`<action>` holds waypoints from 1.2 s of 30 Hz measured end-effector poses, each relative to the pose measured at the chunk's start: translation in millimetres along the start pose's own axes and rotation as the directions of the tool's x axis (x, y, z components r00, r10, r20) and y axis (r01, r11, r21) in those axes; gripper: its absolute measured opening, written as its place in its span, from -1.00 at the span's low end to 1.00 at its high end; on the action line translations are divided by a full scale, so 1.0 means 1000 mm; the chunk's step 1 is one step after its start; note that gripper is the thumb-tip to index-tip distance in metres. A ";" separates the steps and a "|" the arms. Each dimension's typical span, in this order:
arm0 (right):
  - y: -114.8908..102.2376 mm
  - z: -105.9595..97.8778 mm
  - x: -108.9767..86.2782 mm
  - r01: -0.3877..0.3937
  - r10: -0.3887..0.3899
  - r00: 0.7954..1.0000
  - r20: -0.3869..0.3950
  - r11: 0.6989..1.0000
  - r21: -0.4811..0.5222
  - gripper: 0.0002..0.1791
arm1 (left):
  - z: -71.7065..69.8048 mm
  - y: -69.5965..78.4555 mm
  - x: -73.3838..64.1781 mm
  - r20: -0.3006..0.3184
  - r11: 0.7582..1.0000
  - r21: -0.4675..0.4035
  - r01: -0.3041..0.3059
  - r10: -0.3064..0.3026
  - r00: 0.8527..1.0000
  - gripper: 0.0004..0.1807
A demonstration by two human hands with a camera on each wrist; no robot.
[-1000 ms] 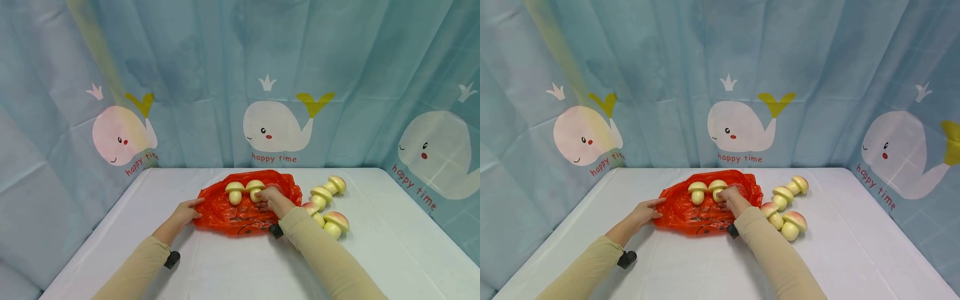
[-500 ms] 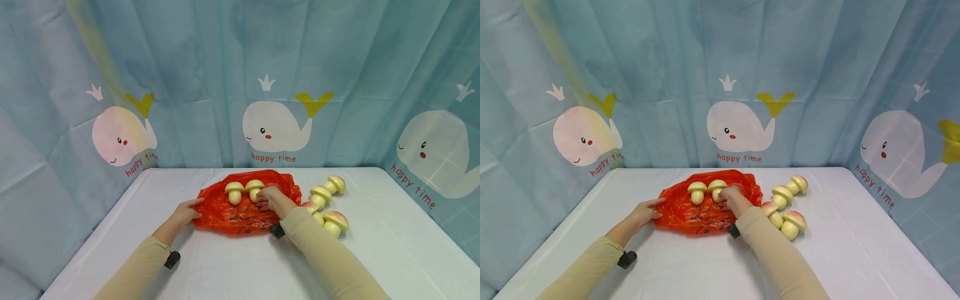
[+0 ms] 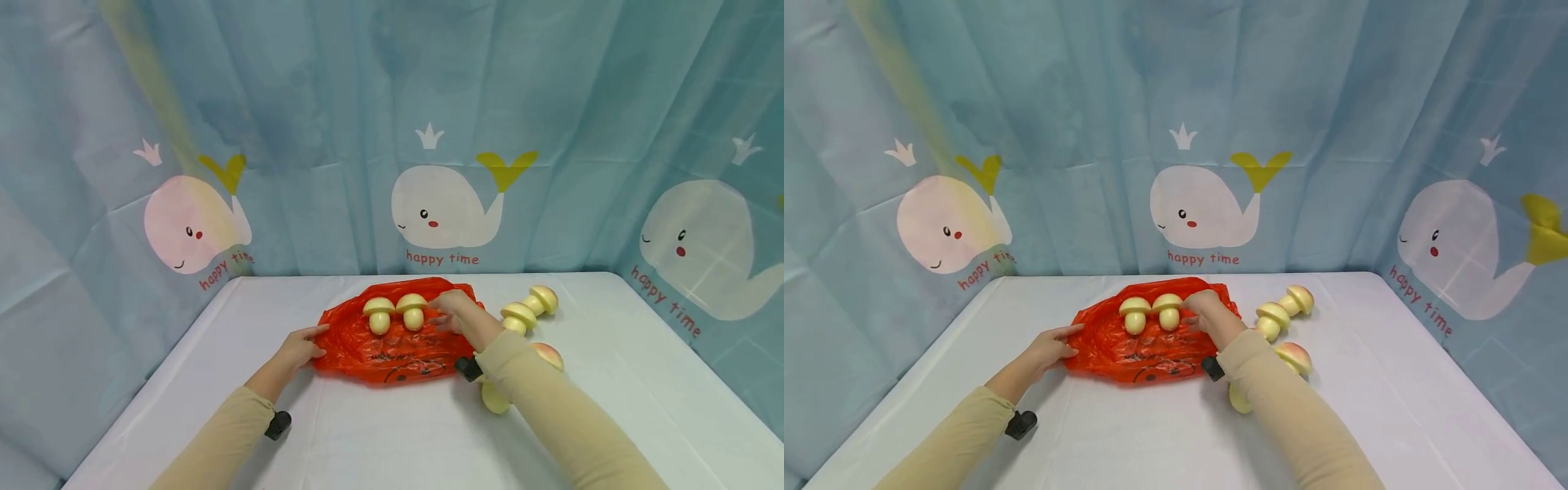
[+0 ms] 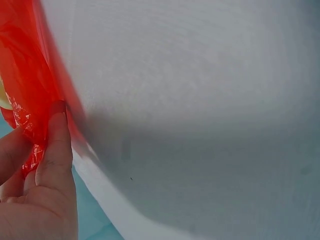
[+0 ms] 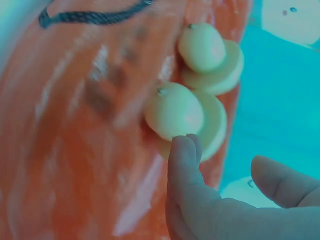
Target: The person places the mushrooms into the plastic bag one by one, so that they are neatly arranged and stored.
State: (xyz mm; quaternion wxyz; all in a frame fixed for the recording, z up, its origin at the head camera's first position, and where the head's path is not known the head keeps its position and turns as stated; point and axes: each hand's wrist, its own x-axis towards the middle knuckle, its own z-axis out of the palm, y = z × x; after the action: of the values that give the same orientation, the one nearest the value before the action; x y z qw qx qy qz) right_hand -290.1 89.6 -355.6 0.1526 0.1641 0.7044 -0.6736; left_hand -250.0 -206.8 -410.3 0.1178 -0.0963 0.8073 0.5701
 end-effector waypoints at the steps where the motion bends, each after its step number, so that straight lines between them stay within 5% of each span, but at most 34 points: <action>1: -0.002 -0.002 -0.001 0.006 -0.006 1.000 0.002 1.000 -0.005 -0.32 | 0.000 0.000 -0.001 -0.002 1.000 0.002 0.000 0.000 1.000 -0.35; 36: -0.030 -0.110 -0.052 0.171 -0.160 0.982 0.102 0.979 -0.113 -0.26 | -0.001 0.001 0.000 0.008 1.000 -0.004 -0.003 0.004 1.000 -0.35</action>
State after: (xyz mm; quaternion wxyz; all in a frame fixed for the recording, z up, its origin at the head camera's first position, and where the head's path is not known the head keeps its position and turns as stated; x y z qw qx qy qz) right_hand -255.8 196.8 -300.6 0.1381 0.0638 0.7474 -0.6468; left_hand -250.2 -207.7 -409.3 0.1201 -0.0927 0.8059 0.5723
